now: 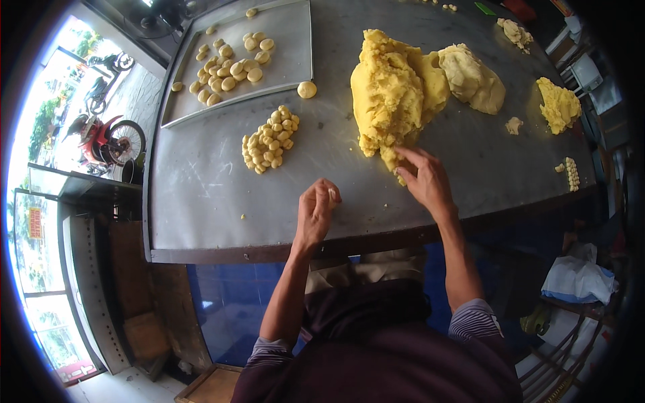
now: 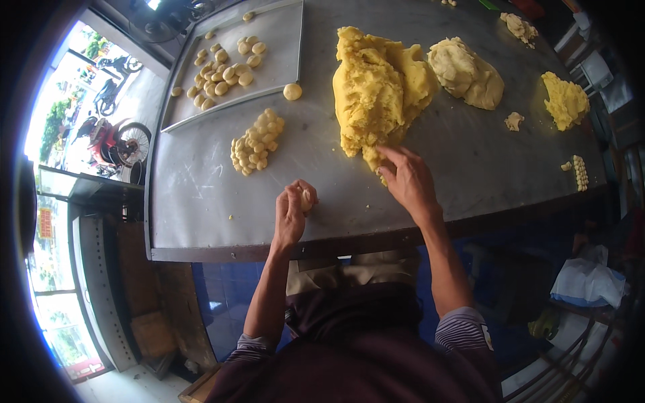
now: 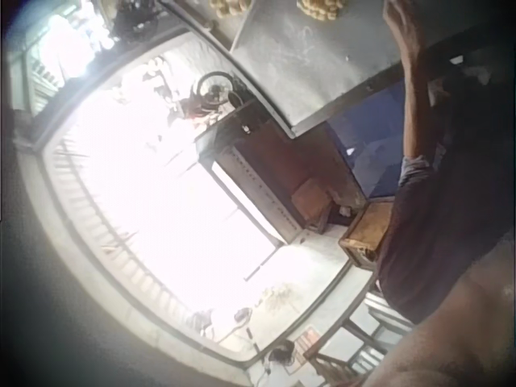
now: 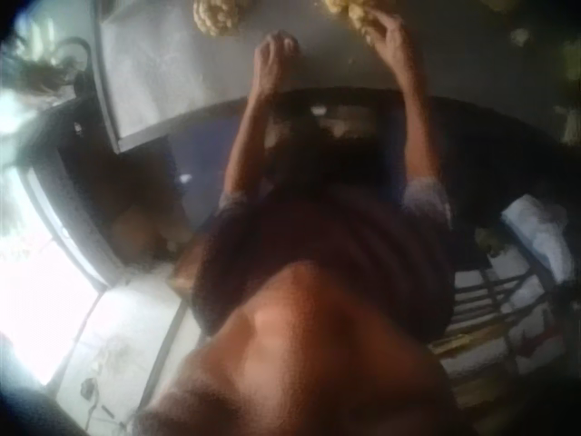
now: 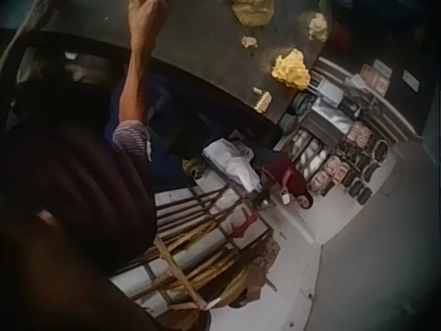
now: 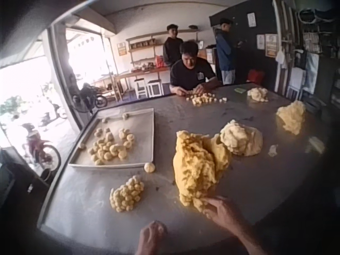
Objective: The person takes small pieces of yellow dough from a large pile, rolls them into balls between their palms, and places them onto a metal baking tray.
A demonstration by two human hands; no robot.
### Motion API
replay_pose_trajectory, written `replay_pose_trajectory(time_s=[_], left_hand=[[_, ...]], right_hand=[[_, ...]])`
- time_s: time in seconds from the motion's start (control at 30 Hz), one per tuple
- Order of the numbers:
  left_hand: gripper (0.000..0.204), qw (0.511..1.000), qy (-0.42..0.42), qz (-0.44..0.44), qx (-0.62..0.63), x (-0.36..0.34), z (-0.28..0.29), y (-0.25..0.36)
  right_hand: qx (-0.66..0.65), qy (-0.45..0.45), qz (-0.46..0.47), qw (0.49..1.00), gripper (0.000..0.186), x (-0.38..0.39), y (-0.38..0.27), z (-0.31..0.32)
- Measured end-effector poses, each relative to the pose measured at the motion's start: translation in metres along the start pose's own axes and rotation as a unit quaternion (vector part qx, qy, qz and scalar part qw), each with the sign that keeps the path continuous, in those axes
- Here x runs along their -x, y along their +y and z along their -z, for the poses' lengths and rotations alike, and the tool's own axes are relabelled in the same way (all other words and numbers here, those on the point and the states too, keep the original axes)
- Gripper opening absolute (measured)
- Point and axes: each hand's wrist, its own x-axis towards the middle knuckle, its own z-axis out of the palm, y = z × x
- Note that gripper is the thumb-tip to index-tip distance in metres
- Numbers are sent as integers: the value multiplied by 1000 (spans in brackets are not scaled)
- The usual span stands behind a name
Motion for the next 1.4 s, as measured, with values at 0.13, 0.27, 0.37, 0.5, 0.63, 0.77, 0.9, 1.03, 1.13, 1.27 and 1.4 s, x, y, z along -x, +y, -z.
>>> replay_pose_trajectory(time_s=[0.13,0.27,0.37,0.5,0.63,0.77,0.9,1.03,1.13,1.27,1.4], left_hand=[[28,997,-7,-9,-80,-3,4,8],[20,981,-17,12,-195,7,17,6],[11,872,-29,-181,-453,10,9,11],[8,860,40,-157,-484,-2,15,17],[19,836,84,-187,-508,-1,35,12],[15,879,120,-123,-445,-2,30,15],[22,842,102,-56,-527,-47,22,45],[24,760,149,-144,-616,-69,30,18],[23,798,119,-116,-579,-62,41,16],[32,816,-27,-115,-566,1,45,33],[47,905,55,84,-414,-9,63,63]], right_hand=[[29,96,35,994,39,36,-7,-23],[1,177,69,982,30,65,9,-35],[-39,182,34,982,26,48,8,-29],[89,235,48,967,38,21,6,-45],[118,213,46,969,38,26,-4,-51],[77,191,15,978,41,13,-5,-34],[81,238,18,968,40,-9,2,-30],[69,185,-6,980,38,-10,5,-27],[8,148,-22,989,42,-4,17,-21],[98,195,70,973,49,8,18,-19],[5,150,68,986,52,8,23,-20]])
